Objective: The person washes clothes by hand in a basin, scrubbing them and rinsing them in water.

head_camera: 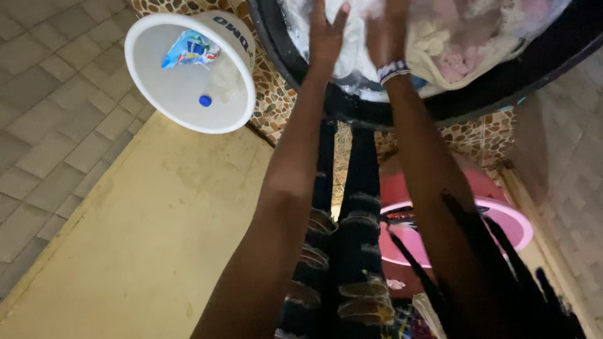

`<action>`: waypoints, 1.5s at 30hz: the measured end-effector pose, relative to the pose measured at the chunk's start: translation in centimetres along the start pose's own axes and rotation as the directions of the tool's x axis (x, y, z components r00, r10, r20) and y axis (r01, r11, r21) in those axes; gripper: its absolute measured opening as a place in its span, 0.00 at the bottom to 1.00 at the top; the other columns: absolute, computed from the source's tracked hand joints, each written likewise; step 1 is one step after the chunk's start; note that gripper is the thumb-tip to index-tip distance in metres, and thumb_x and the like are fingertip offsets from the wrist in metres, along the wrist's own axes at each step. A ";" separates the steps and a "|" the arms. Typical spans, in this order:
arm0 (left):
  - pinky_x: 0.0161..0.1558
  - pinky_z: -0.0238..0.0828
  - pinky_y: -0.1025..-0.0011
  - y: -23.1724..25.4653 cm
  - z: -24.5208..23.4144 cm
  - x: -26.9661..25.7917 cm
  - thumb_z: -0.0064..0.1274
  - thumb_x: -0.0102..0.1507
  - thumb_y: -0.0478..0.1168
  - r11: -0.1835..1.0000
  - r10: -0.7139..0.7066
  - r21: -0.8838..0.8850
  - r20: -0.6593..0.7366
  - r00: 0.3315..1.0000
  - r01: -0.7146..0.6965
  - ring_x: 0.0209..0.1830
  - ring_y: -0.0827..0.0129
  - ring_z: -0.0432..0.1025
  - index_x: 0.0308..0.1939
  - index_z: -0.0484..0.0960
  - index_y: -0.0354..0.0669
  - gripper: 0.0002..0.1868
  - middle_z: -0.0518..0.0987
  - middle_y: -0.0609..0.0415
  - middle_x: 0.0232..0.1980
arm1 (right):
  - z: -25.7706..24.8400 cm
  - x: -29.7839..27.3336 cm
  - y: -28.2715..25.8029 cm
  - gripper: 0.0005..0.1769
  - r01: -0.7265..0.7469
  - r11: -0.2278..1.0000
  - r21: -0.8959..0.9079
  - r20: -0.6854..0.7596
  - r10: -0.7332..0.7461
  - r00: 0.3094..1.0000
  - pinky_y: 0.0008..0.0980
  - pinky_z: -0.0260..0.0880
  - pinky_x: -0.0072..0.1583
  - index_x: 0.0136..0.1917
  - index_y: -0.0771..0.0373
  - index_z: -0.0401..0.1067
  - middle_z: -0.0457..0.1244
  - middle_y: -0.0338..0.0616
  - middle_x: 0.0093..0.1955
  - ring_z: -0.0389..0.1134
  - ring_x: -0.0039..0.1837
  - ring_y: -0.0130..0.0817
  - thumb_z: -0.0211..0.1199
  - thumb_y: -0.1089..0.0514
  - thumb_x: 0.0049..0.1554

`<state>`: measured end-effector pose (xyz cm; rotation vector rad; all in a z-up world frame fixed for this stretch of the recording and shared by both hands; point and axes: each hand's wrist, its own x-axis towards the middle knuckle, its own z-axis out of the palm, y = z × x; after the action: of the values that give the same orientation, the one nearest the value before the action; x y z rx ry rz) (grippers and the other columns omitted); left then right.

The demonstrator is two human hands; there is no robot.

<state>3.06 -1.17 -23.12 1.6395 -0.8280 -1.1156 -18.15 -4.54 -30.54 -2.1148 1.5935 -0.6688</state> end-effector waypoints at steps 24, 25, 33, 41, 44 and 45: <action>0.55 0.63 0.54 2.9 -1.1 -1.2 0.56 0.67 0.44 0.980 -0.089 0.163 -0.177 0.980 0.118 0.50 0.47 0.64 0.61 0.73 0.28 0.25 0.72 0.31 0.51 | -7.6 4.7 -10.3 0.10 -0.090 0.939 0.331 0.067 0.072 0.995 0.36 0.73 0.48 0.59 0.67 0.73 0.68 0.49 0.51 0.69 0.47 0.37 0.55 0.61 0.68; 0.60 0.72 0.59 1.5 -0.6 -0.6 0.63 0.62 0.47 0.908 0.147 0.414 -0.152 0.977 -0.072 0.57 0.54 0.74 0.59 0.73 0.35 0.28 0.78 0.41 0.54 | -6.7 4.6 -10.7 0.10 -0.039 0.945 0.325 0.073 0.016 0.997 0.36 0.73 0.48 0.59 0.67 0.73 0.68 0.49 0.51 0.69 0.47 0.37 0.55 0.61 0.68; 0.53 0.72 0.59 -2.2 1.2 -3.2 0.57 0.66 0.50 0.829 -0.215 0.491 -0.163 0.963 0.268 0.47 0.52 0.72 0.58 0.79 0.41 0.22 0.82 0.43 0.49 | -5.3 2.8 -7.4 0.09 -0.227 0.908 0.353 0.178 0.173 0.969 0.34 0.73 0.47 0.56 0.67 0.72 0.67 0.48 0.49 0.69 0.45 0.35 0.55 0.60 0.69; 0.47 0.73 0.58 9.8 0.6 -5.7 0.50 0.73 0.52 0.224 -0.569 -0.837 0.303 0.764 0.499 0.43 0.52 0.69 0.60 0.75 0.34 0.24 0.77 0.34 0.49 | -15.2 3.2 -23.7 0.07 0.152 0.846 0.511 0.131 -0.252 0.959 0.34 0.72 0.45 0.51 0.66 0.71 0.66 0.47 0.46 0.68 0.44 0.34 0.59 0.59 0.65; 0.46 0.73 0.56 12.5 0.1 -5.3 0.49 0.74 0.54 0.243 -0.603 -0.787 0.335 0.724 0.567 0.42 0.51 0.67 0.60 0.73 0.33 0.25 0.74 0.31 0.49 | -15.4 4.8 -22.9 0.06 0.135 0.879 0.458 0.088 -0.196 0.977 0.34 0.72 0.48 0.53 0.66 0.70 0.65 0.48 0.48 0.67 0.46 0.35 0.60 0.60 0.66; 0.46 0.73 0.56 12.4 -0.2 -5.8 0.48 0.74 0.54 0.304 -0.649 -0.759 0.278 0.709 0.575 0.42 0.51 0.67 0.60 0.72 0.33 0.25 0.74 0.30 0.49 | -15.1 4.7 -21.3 0.06 0.061 0.894 0.443 0.085 -0.110 0.990 0.35 0.72 0.48 0.54 0.66 0.70 0.64 0.48 0.48 0.67 0.47 0.35 0.60 0.61 0.66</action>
<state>0.97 0.12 -9.61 1.1301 0.4941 -1.6125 -9.69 -3.95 -5.41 -1.8526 1.1612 -0.8381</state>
